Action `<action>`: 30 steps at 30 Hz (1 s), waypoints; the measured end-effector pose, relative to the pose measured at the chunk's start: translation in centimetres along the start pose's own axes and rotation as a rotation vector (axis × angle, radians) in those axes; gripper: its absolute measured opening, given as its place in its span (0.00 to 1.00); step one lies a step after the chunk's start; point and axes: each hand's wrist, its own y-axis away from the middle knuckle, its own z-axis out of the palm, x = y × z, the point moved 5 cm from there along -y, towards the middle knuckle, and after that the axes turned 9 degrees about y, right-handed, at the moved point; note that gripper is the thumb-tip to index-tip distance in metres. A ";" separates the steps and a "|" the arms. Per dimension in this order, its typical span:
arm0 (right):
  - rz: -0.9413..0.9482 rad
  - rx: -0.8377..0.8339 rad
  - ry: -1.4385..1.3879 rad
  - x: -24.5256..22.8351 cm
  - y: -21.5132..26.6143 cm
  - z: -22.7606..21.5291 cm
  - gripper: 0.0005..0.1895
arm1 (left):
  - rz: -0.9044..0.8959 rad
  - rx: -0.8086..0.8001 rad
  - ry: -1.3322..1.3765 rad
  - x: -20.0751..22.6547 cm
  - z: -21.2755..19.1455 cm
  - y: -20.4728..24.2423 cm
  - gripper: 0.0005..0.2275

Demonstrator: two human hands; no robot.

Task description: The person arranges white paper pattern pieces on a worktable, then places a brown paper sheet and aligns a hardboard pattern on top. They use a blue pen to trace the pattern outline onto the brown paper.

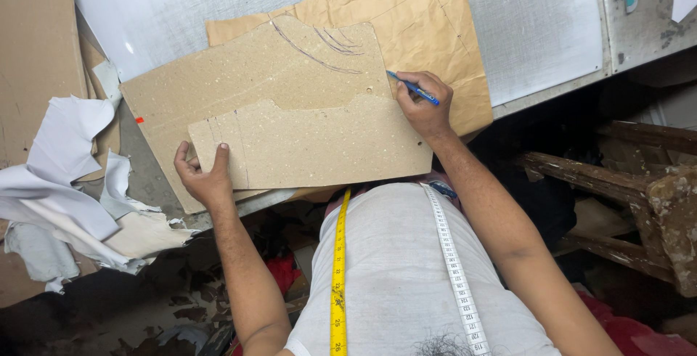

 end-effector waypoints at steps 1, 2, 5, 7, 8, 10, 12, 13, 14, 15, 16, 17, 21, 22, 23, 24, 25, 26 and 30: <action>0.018 -0.006 -0.022 0.1 0.0 0.0 0.06 | 0.007 -0.003 0.003 -0.1 0.0 0.0 0.34; 0.036 -0.011 -0.045 0.2 0.1 0.1 0.07 | 0.014 -0.006 0.006 -0.1 0.0 -0.1 0.34; -0.065 0.025 0.002 -0.3 0.0 -0.1 0.07 | 0.040 -0.014 0.018 0.0 0.1 -0.2 0.34; -0.022 0.007 0.005 -0.1 0.0 0.0 0.07 | 0.045 -0.016 0.019 0.0 0.1 -0.2 0.35; -0.001 -0.002 0.006 -0.1 -0.1 0.1 0.07 | 0.040 -0.015 0.016 0.0 0.1 -0.2 0.35; -0.020 0.013 0.013 -0.3 0.0 0.0 0.07 | 0.032 -0.014 0.012 -0.1 0.0 -0.1 0.35; -0.021 0.026 0.018 -0.3 0.0 -0.2 0.07 | 0.026 -0.015 0.013 -0.1 0.1 -0.1 0.35; -0.013 0.031 0.020 -0.2 -0.1 -0.4 0.07 | 0.025 -0.013 0.012 -0.1 0.1 -0.1 0.35; -0.006 0.036 0.021 -0.1 -0.1 -0.6 0.07 | 0.023 -0.012 0.011 0.0 0.2 -0.1 0.35; 0.008 0.038 0.024 0.1 -0.1 -0.7 0.06 | 0.021 -0.011 0.009 0.0 0.1 -0.1 0.35; 0.023 0.040 0.026 0.4 0.0 -0.9 0.06 | 0.023 -0.010 0.007 0.0 0.1 -0.1 0.35; 0.037 0.042 0.030 0.7 0.0 -1.1 0.06 | 0.026 -0.010 0.006 0.1 0.0 -0.1 0.35; 0.040 0.090 0.069 2.6 -0.1 -2.4 0.06 | 0.028 -0.013 -0.026 0.3 0.2 0.1 0.34; 0.041 0.111 0.081 3.2 -0.2 -2.7 0.06 | 0.022 -0.018 -0.022 0.4 0.1 0.1 0.34; 0.042 0.131 0.092 3.8 -0.2 -3.0 0.06 | 0.016 -0.022 -0.018 0.4 0.1 0.0 0.34; 0.063 0.140 0.098 4.5 -0.3 -3.4 0.06 | 0.009 -0.026 -0.015 0.4 0.1 0.0 0.33; 0.083 0.150 0.104 5.3 -0.4 -3.7 0.06 | 0.008 -0.029 -0.007 0.4 0.1 0.1 0.33; 0.102 0.159 0.110 6.0 -0.6 -4.0 0.06 | 0.006 -0.031 0.002 0.4 0.1 0.2 0.33; 0.182 0.218 0.103 8.5 -1.1 -5.5 0.06 | 0.032 -0.031 0.010 0.6 0.1 0.2 0.33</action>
